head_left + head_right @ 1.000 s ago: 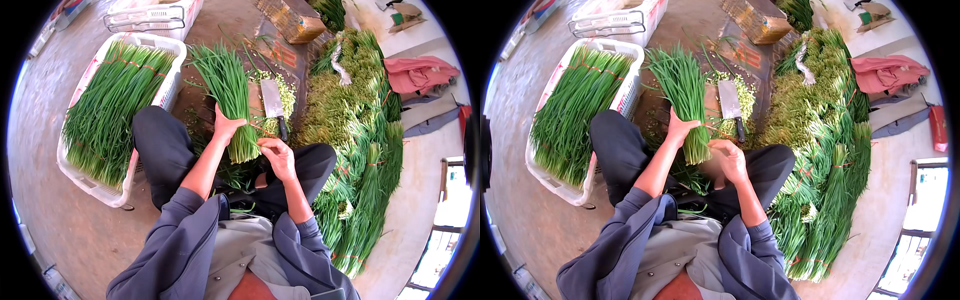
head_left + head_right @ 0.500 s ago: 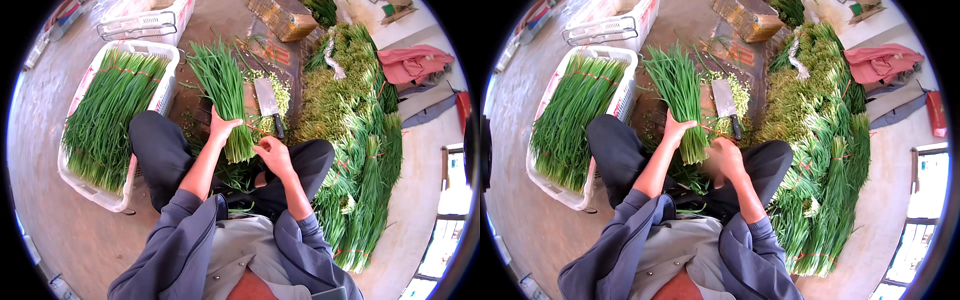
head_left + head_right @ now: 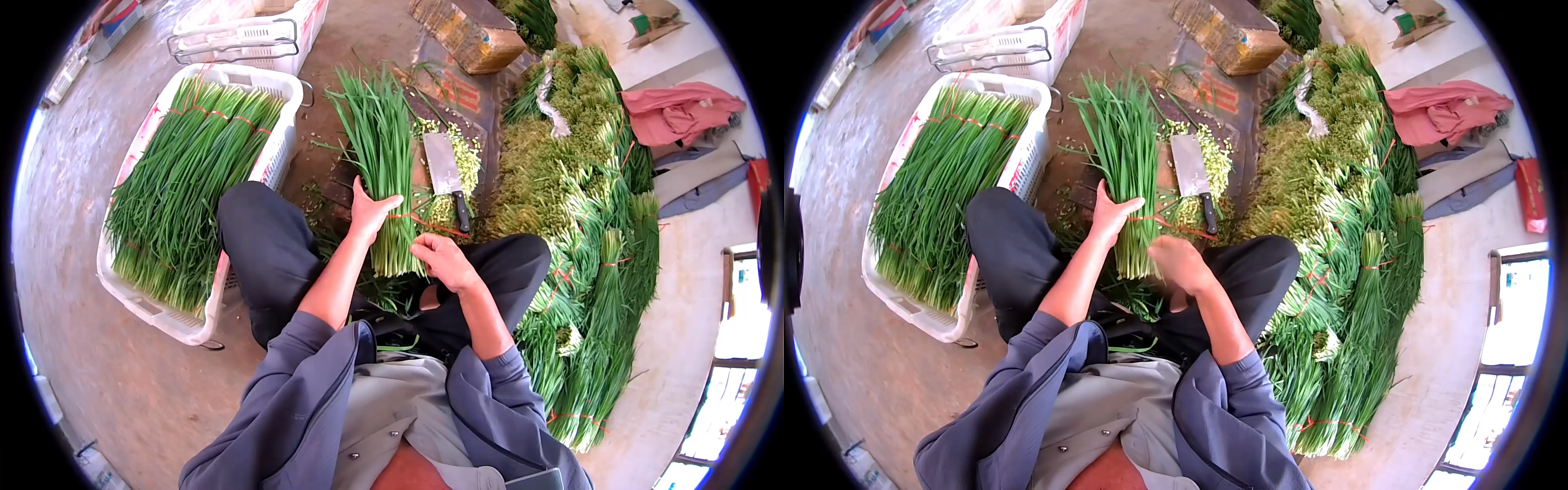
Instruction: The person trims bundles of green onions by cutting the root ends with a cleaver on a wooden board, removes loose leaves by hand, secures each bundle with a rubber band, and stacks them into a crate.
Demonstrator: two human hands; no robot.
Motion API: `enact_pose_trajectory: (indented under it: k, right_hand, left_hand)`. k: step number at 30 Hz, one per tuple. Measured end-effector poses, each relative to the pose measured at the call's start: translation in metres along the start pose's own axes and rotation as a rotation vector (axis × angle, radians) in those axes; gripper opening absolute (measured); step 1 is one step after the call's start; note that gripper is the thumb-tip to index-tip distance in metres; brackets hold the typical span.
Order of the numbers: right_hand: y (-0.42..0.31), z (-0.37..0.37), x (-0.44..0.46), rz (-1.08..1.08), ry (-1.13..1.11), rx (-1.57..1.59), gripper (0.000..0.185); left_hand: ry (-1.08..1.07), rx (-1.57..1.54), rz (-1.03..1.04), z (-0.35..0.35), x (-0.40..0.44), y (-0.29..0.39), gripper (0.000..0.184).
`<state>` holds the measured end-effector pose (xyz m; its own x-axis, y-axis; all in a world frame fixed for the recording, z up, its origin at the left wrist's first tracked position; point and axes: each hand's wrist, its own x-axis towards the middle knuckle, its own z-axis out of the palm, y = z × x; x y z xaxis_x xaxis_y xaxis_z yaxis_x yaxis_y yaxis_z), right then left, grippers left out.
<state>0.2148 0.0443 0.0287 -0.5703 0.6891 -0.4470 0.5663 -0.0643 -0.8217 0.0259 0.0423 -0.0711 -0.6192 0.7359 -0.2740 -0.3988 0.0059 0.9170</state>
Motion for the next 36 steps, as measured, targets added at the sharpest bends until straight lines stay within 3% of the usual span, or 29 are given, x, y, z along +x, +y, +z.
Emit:
enact_pose_trajectory:
  k: [3, 5, 6, 7, 9, 11, 13, 17, 18, 19, 20, 21, 23, 25, 27, 30, 31, 34, 35, 36]
  right_hand:
    - [-0.005, -0.01, -0.024, -0.036, -0.105, -0.205, 0.03]
    - [-0.005, -0.009, -0.04, 0.028, -0.154, 0.127, 0.026]
    - [-0.007, -0.014, -0.046, 0.15, -0.242, 0.173, 0.024]
    - [-0.018, -0.017, -0.057, 0.155, -0.243, 0.176, 0.024]
    - [-0.041, -0.019, -0.083, 0.157, -0.459, 0.159, 0.02]
    - [-0.06, -0.028, -0.106, -0.239, -0.949, 0.323, 0.018]
    - [-0.09, -0.034, -0.116, -0.428, -1.163, 0.255, 0.021]
    - [-0.134, -0.058, -0.102, -0.613, -1.131, 0.023, 0.017]
    - [-0.143, -0.07, -0.087, -0.692, -0.963, -0.033, 0.017]
    - [-0.133, -0.079, -0.079, -0.454, -0.629, 0.152, 0.019]
    - [-0.134, -0.094, -0.049, -0.426, -0.391, 0.197, 0.02]
    - [-0.115, -0.092, 0.002, -0.548, -0.132, 0.575, 0.025]
    - [-0.105, -0.078, 0.044, -0.15, 0.39, 0.698, 0.029]
    - [-0.074, -0.06, 0.035, 0.068, 0.144, -0.283, 0.05]
    - [-0.043, -0.025, 0.014, 0.16, -0.097, -0.597, 0.053]
    - [0.014, 0.008, -0.003, 0.109, -0.006, -0.61, 0.047]
    - [0.016, 0.004, -0.009, 0.076, -0.064, -0.464, 0.042]
    - [-0.03, -0.017, -0.063, 0.08, -0.4, 0.053, 0.024]
    - [-0.051, -0.025, -0.086, 0.02, -0.69, 0.217, 0.027]
    - [-0.068, -0.027, -0.096, 0.001, -0.755, 0.193, 0.028]
  left_hand:
    - [-0.055, -0.012, -0.032, 0.001, -0.006, 0.006, 0.105]
    - [-0.049, -0.045, -0.041, 0.002, -0.003, -0.001, 0.103]
    - [-0.05, -0.048, -0.029, 0.001, 0.0, -0.003, 0.101]
    - [-0.05, -0.05, -0.016, 0.0, 0.0, -0.006, 0.099]
    - [-0.02, 0.019, 0.001, -0.001, 0.002, -0.009, 0.091]
    - [-0.123, -0.26, 0.016, -0.001, 0.003, -0.009, 0.081]
    - [-0.105, -0.215, -0.024, 0.0, 0.001, -0.005, 0.074]
    - [-0.165, -0.262, -0.063, -0.003, 0.008, -0.016, 0.071]
    - [-0.164, -0.256, -0.069, -0.003, 0.007, -0.012, 0.071]
    - [-0.162, -0.247, -0.078, -0.003, 0.002, -0.007, 0.071]
    - [-0.133, -0.226, -0.087, -0.001, 0.0, -0.004, 0.072]
    - [-0.111, -0.2, -0.154, 0.0, -0.005, 0.004, 0.073]
    - [-0.13, -0.212, -0.118, -0.005, 0.001, -0.009, 0.072]
    - [-0.118, -0.174, -0.105, -0.005, -0.004, -0.001, 0.071]
    - [-0.089, -0.155, -0.107, -0.002, -0.007, 0.004, 0.069]
    - [-0.117, -0.231, -0.081, -0.003, -0.005, 0.001, 0.069]
    - [-0.117, -0.225, -0.081, -0.004, -0.001, -0.004, 0.069]
    - [-0.097, -0.295, -0.011, -0.008, 0.006, -0.005, 0.07]
    - [-0.098, -0.287, -0.014, -0.008, 0.007, 0.002, 0.07]
    - [-0.087, -0.289, 0.017, -0.008, 0.009, 0.009, 0.069]
